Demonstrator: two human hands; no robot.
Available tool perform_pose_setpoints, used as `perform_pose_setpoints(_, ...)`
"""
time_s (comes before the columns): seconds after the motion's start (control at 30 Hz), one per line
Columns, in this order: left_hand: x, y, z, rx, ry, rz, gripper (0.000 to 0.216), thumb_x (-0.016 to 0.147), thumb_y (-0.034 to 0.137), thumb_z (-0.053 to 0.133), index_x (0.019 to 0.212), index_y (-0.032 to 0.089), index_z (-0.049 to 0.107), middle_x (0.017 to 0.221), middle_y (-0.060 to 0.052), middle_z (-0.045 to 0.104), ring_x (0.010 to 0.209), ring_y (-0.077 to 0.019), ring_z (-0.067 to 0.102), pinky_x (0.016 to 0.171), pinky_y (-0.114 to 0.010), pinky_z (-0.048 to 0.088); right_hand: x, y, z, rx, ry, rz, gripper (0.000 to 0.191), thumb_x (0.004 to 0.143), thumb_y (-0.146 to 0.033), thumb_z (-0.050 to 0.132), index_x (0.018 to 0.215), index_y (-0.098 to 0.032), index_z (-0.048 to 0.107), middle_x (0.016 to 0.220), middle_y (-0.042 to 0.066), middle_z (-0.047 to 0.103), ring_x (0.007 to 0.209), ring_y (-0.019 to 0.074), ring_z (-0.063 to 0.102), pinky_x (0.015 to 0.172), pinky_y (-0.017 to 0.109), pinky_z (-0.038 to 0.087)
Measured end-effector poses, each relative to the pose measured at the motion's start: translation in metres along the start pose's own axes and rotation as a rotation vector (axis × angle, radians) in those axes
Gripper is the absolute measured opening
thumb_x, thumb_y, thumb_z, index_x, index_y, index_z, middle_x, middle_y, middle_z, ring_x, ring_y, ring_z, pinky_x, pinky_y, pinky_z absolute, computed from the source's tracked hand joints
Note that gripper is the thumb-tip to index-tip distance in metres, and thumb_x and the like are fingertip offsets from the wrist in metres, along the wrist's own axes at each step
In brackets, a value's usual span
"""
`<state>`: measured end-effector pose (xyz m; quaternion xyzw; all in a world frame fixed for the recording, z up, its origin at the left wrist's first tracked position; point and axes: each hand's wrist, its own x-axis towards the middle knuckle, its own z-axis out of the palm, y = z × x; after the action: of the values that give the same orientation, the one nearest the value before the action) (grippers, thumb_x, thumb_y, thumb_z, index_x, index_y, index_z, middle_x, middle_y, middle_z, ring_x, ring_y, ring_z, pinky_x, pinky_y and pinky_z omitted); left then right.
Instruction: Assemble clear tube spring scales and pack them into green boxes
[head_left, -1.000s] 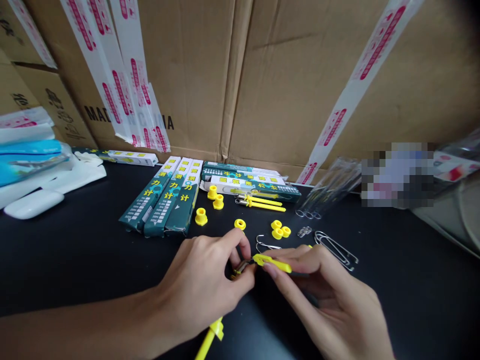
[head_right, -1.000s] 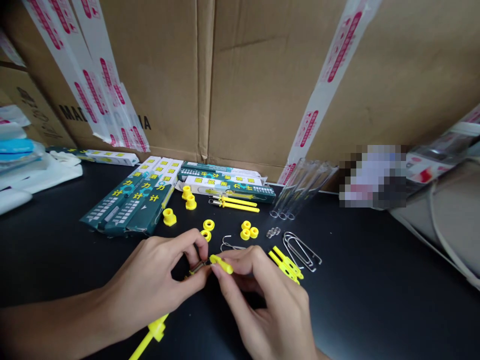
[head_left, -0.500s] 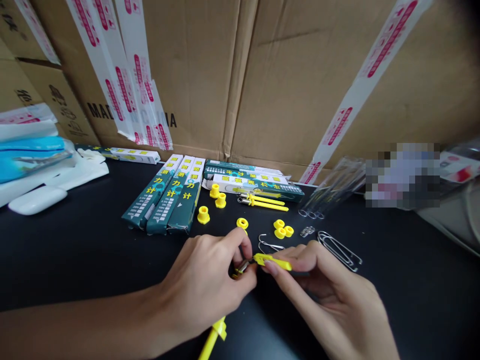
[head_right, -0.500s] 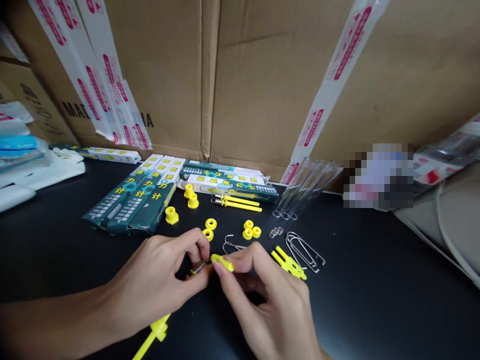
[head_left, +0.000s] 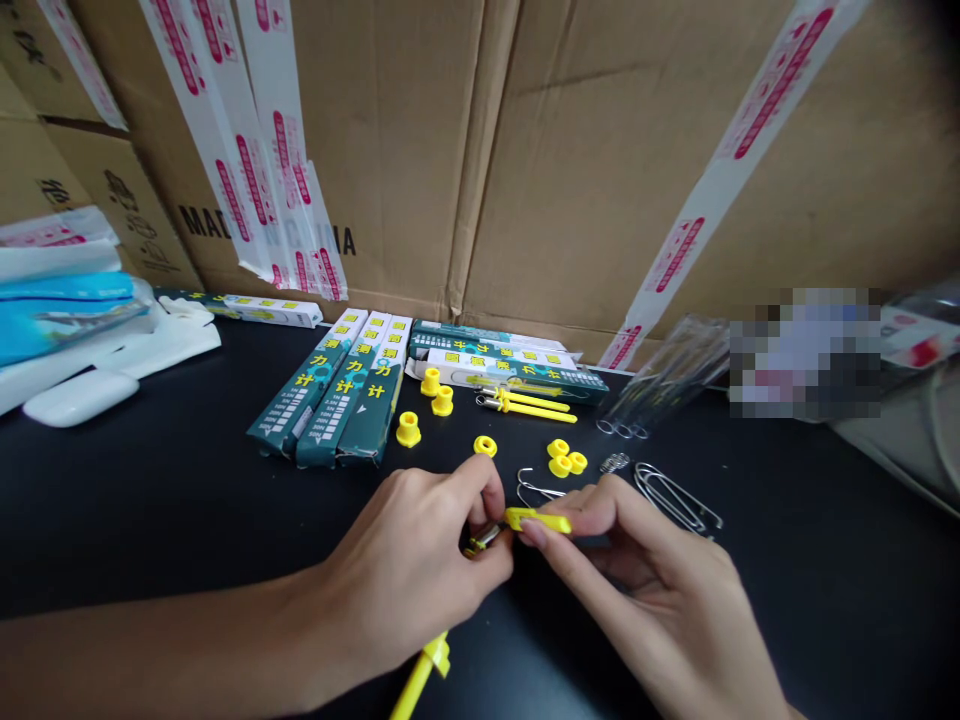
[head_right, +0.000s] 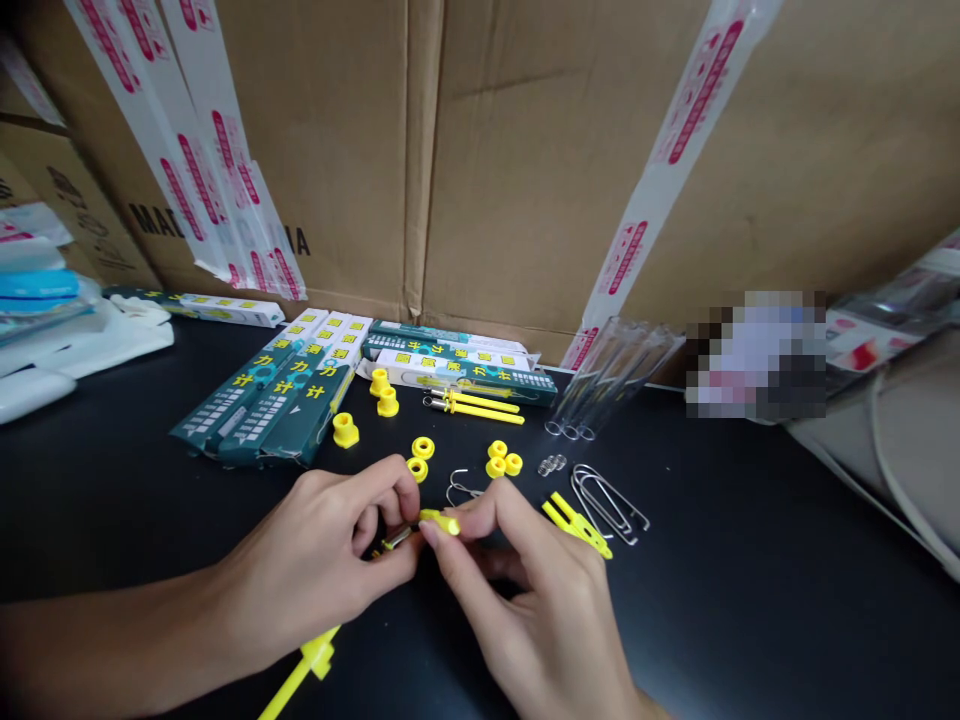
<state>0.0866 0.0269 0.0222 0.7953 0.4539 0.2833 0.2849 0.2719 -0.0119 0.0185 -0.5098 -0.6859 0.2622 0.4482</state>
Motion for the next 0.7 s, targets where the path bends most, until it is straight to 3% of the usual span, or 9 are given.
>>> perform_pose_setpoints(0.17,0.0024,0.0011,-0.0028,-0.056,0.006,-0.040,0.022,0.077,0.016,0.065,0.078,0.024,0.045,0.058,0.012,0.053,0.046,-0.0087,0.052,0.046,-0.019,0.036,0.0013,0.0055,0.0002,0.084,-0.008,0.104,0.019,0.093,-0.033,0.071,0.079,-0.024,0.063,0.074,-0.002,0.067,0.062,0.0128,0.065,0.052,0.017,0.055)
perform_pose_setpoints(0.37,0.0019,0.0024,-0.0052,-0.174,-0.027,-0.088,0.029,0.080,0.020,0.065,0.077,0.025,0.037,0.061,0.011,0.054,0.046,-0.0080,0.049,0.046,-0.018,0.035,0.0034,0.0033,-0.0020,0.191,-0.015,0.097,0.015,0.093,-0.029,0.073,0.081,-0.026,0.064,0.080,-0.002,0.075,0.069,0.0144,0.073,0.059,0.018,0.060)
perform_pose_setpoints(0.53,-0.0004,0.0026,-0.0050,-0.230,-0.057,-0.133,0.032,0.082,0.025,0.061,0.074,0.026,0.030,0.061,0.010,0.052,0.048,-0.0086,0.047,0.046,-0.019,0.035,0.0038,0.0040,-0.0068,0.114,-0.070,-0.144,0.020,0.094,-0.014,0.069,0.084,-0.027,0.057,0.084,-0.003,0.075,0.091,0.0176,0.077,0.076,0.021,0.061)
perform_pose_setpoints(0.7,-0.0031,0.0003,-0.0051,-0.256,-0.083,-0.097,0.032,0.085,0.022,0.058,0.075,0.026,0.028,0.063,0.011,0.049,0.051,-0.0081,0.045,0.046,-0.018,0.032,0.0059,-0.0001,-0.0094,0.075,-0.112,-0.331,0.022,0.092,-0.005,0.065,0.086,-0.025,0.059,0.082,0.000,0.073,0.089,0.0181,0.076,0.075,0.023,0.060)
